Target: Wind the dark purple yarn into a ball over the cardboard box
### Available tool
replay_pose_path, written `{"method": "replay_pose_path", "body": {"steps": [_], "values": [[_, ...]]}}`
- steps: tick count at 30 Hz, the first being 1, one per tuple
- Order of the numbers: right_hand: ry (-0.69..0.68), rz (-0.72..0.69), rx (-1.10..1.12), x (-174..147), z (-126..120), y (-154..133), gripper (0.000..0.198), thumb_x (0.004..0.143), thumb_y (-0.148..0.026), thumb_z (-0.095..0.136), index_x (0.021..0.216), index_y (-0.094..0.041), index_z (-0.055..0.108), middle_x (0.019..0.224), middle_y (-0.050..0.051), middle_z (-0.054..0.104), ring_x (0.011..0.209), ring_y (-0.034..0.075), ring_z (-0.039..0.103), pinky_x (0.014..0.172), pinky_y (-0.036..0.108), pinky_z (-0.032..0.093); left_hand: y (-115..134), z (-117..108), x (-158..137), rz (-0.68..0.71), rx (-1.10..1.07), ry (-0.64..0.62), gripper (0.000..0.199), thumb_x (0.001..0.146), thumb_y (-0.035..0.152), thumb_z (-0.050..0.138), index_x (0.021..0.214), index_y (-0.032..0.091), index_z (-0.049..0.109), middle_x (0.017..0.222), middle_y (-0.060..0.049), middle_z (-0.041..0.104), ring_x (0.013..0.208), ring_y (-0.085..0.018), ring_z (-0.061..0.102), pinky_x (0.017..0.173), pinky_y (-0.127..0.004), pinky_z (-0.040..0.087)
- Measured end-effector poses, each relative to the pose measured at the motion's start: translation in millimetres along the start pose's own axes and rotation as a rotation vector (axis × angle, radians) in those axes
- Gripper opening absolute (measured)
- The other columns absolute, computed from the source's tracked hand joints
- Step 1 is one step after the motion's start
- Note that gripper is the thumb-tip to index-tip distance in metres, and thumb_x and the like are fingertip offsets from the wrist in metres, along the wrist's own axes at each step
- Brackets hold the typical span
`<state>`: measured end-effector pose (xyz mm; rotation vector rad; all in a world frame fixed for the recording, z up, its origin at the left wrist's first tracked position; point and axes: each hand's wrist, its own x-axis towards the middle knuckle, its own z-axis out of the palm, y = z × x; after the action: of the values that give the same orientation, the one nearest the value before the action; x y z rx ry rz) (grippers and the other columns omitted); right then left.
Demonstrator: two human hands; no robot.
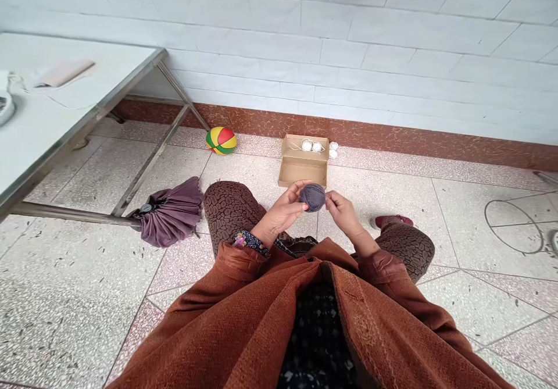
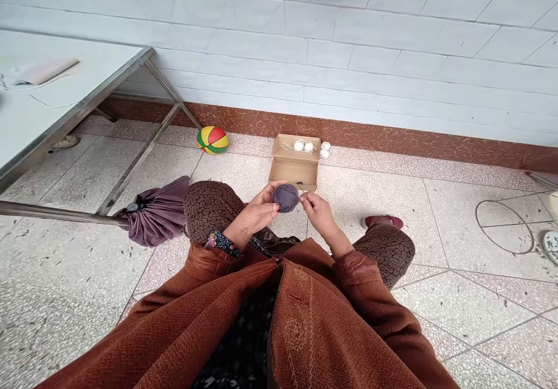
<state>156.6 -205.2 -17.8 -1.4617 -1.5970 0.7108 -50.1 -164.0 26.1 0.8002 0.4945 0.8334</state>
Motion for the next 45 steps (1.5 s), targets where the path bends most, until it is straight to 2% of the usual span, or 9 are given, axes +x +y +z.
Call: {"method": "replay_pose_path", "body": {"steps": [3,8,13,20,24,27,32,39,45], "values": [[-0.102,-0.034,-0.027,-14,10,4,0.045,0.106,-0.059,0.046,0.087,-0.023,0.065,0.075,0.002,0.066,0.071,0.018,0.062,0.071,0.03,0.052,-1,-3,5,0.008,-0.04,0.089,0.058,0.063,0.025,0.089,0.117,0.021,0.068,0.119,-0.007,0.072,0.114,-0.022,0.065,0.108,-0.038,0.045],[-0.317,-0.221,-0.089,-26,11,-7,0.041,0.109,-0.052,0.047,0.09,-0.024,0.069,0.087,0.006,0.073,0.083,0.02,0.068,0.079,0.032,0.055,-7,-12,13,0.075,0.039,0.232,0.058,0.062,0.022,0.089,0.115,0.021,0.067,0.116,-0.005,0.073,0.112,-0.021,0.065,0.11,-0.039,0.043],[-0.341,-0.346,-0.084,-27,-3,-36,0.034,0.109,-0.043,0.05,0.093,-0.024,0.072,0.083,0.006,0.072,0.077,0.019,0.067,0.074,0.031,0.054,-13,-20,13,0.074,0.274,0.298,0.06,0.061,0.022,0.088,0.117,0.02,0.065,0.114,-0.005,0.072,0.103,-0.02,0.064,0.101,-0.036,0.046],[-0.153,-0.304,-0.064,0,-34,-63,0.029,0.107,-0.045,0.056,0.097,-0.026,0.076,0.089,0.006,0.076,0.082,0.022,0.07,0.078,0.035,0.056,-14,-21,10,-0.032,0.482,0.066,0.069,0.06,0.018,0.085,0.125,0.022,0.064,0.119,-0.006,0.068,0.1,-0.021,0.062,0.093,-0.035,0.047],[-0.013,-0.216,-0.073,22,-33,-46,0.031,0.104,-0.048,0.059,0.092,-0.025,0.075,0.088,0.007,0.075,0.085,0.023,0.069,0.081,0.036,0.056,-13,-16,7,-0.043,0.347,-0.131,0.08,0.062,0.02,0.09,0.136,0.028,0.06,0.116,-0.005,0.065,0.105,-0.022,0.062,0.095,-0.036,0.047],[0.0,-0.111,-0.042,23,-19,-22,0.035,0.104,-0.05,0.056,0.087,-0.024,0.071,0.084,0.005,0.073,0.079,0.021,0.067,0.077,0.034,0.054,-8,-9,2,-0.039,0.21,-0.183,0.086,0.063,0.023,0.092,0.142,0.031,0.059,0.121,-0.006,0.065,0.112,-0.024,0.063,0.098,-0.037,0.047],[-0.101,-0.01,-0.018,-5,8,3,0.042,0.104,-0.056,0.049,0.085,-0.023,0.066,0.076,0.003,0.067,0.071,0.019,0.063,0.07,0.031,0.052,-1,-6,1,0.004,0.035,-0.036,0.07,0.064,0.028,0.091,0.131,0.023,0.069,0.132,-0.01,0.068,0.124,-0.028,0.062,0.109,-0.04,0.044],[-0.317,-0.184,-0.004,-27,7,-20,0.04,0.108,-0.052,0.048,0.09,-0.024,0.069,0.085,0.005,0.072,0.08,0.018,0.067,0.078,0.031,0.055,-14,-22,14,0.045,0.151,0.268,0.057,0.061,0.023,0.089,0.115,0.02,0.07,0.116,-0.006,0.074,0.107,-0.021,0.065,0.104,-0.037,0.045],[-0.267,-0.312,0.033,-18,-17,-57,0.029,0.107,-0.042,0.056,0.094,-0.023,0.074,0.083,0.005,0.073,0.075,0.018,0.067,0.073,0.031,0.054,-15,-23,11,0.024,0.484,0.188,0.066,0.063,0.019,0.084,0.126,0.02,0.066,0.124,-0.008,0.068,0.105,-0.022,0.063,0.099,-0.036,0.048]]}}
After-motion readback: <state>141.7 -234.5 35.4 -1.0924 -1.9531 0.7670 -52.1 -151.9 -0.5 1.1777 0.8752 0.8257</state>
